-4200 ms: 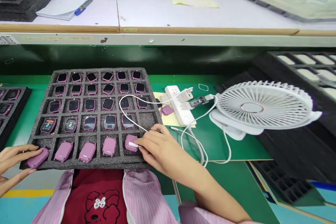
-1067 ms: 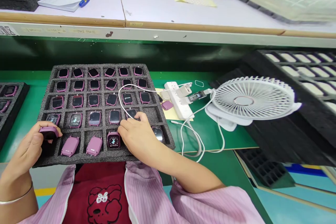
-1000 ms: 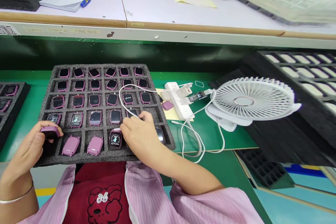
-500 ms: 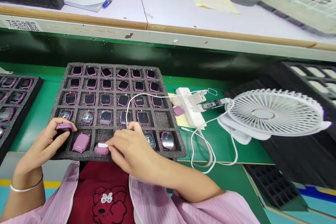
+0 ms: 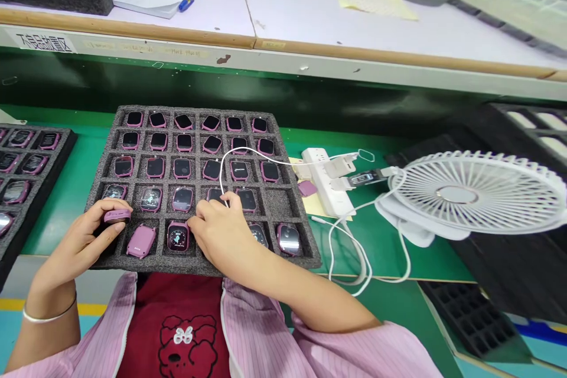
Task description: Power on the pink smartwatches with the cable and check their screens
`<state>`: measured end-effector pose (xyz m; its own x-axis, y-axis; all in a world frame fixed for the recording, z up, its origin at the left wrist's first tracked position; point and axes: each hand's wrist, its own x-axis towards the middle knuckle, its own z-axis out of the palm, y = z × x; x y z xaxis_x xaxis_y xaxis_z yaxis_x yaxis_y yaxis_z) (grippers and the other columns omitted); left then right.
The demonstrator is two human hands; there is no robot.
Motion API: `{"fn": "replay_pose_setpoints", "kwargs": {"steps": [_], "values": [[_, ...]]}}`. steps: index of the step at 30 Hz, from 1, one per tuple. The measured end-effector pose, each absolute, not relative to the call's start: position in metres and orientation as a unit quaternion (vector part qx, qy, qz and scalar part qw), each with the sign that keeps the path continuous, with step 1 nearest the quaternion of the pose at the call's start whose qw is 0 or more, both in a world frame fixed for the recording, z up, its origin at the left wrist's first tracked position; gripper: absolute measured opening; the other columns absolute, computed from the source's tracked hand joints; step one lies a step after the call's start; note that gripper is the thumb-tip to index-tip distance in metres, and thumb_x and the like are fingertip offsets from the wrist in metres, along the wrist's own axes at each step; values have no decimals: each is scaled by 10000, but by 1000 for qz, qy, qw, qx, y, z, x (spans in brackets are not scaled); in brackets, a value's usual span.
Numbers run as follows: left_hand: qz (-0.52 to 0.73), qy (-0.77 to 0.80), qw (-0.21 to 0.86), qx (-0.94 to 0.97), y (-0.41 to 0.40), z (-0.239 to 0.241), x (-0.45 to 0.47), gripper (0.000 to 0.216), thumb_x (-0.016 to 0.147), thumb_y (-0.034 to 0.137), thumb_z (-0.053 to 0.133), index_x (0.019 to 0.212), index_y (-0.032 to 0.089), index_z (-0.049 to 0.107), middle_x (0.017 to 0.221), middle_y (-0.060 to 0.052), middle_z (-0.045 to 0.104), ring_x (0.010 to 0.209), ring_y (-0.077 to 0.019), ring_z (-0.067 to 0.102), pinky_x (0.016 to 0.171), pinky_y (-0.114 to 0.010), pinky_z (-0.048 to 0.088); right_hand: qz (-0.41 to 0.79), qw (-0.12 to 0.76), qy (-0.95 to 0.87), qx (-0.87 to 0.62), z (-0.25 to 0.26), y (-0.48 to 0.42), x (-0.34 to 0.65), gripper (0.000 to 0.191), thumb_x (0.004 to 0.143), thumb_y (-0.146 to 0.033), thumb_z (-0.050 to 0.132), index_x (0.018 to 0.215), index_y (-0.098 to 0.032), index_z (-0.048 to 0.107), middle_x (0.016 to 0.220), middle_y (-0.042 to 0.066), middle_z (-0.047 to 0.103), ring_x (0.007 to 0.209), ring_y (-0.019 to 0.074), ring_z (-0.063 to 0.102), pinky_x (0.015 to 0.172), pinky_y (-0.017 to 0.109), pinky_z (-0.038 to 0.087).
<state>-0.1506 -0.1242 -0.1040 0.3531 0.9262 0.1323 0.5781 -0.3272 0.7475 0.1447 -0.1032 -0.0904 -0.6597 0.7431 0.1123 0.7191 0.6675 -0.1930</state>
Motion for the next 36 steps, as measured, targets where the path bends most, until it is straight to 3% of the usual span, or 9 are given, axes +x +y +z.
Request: {"fn": "replay_pose_setpoints", "kwargs": {"steps": [10, 23, 28, 31, 36], "values": [[307, 450, 293, 786, -122, -105, -152, 220, 1023, 170, 503, 1211, 276, 548, 1145, -18, 608, 1062, -143, 581, 943, -252, 452, 48, 76, -906, -413, -87, -104, 138, 250, 962, -131, 538, 781, -186, 701, 819, 33, 651, 784, 175, 513, 958, 424, 191], [368, 402, 321, 775, -122, -109, -155, 300, 967, 67, 499, 1134, 271, 644, 1065, -50, 639, 1020, -180, 613, 896, -318, 500, 67, 91, -895, -432, -89, -104, 138, 237, 980, -159, 543, 812, -199, 705, 832, 13, 655, 790, 158, 535, 955, 403, 212], [382, 403, 328, 764, -122, -112, -156, 316, 948, 50, 519, 1127, 274, 652, 1065, -54, 644, 1015, -183, 616, 901, -328, 505, -13, 185, -869, -459, -73, -112, 130, 236, 998, -161, 546, 826, -212, 698, 827, 9, 696, 774, 164, 546, 969, 419, 232], [387, 407, 327, 760, -123, -112, -155, 299, 948, 52, 531, 1118, 266, 652, 1061, -54, 645, 1021, -185, 615, 908, -331, 503, 13, 244, -880, -408, -68, -121, 112, 196, 993, -162, 566, 849, -221, 686, 839, -9, 720, 770, 149, 564, 980, 413, 246], [408, 420, 308, 750, -123, -110, -154, 249, 951, 67, 549, 1085, 254, 644, 1041, -37, 655, 1010, -168, 617, 911, -315, 504, 13, 176, -924, -340, -78, -132, 83, 260, 948, -108, 531, 733, -199, 645, 679, -7, 658, 676, 159, 498, 991, 432, 246]]}}
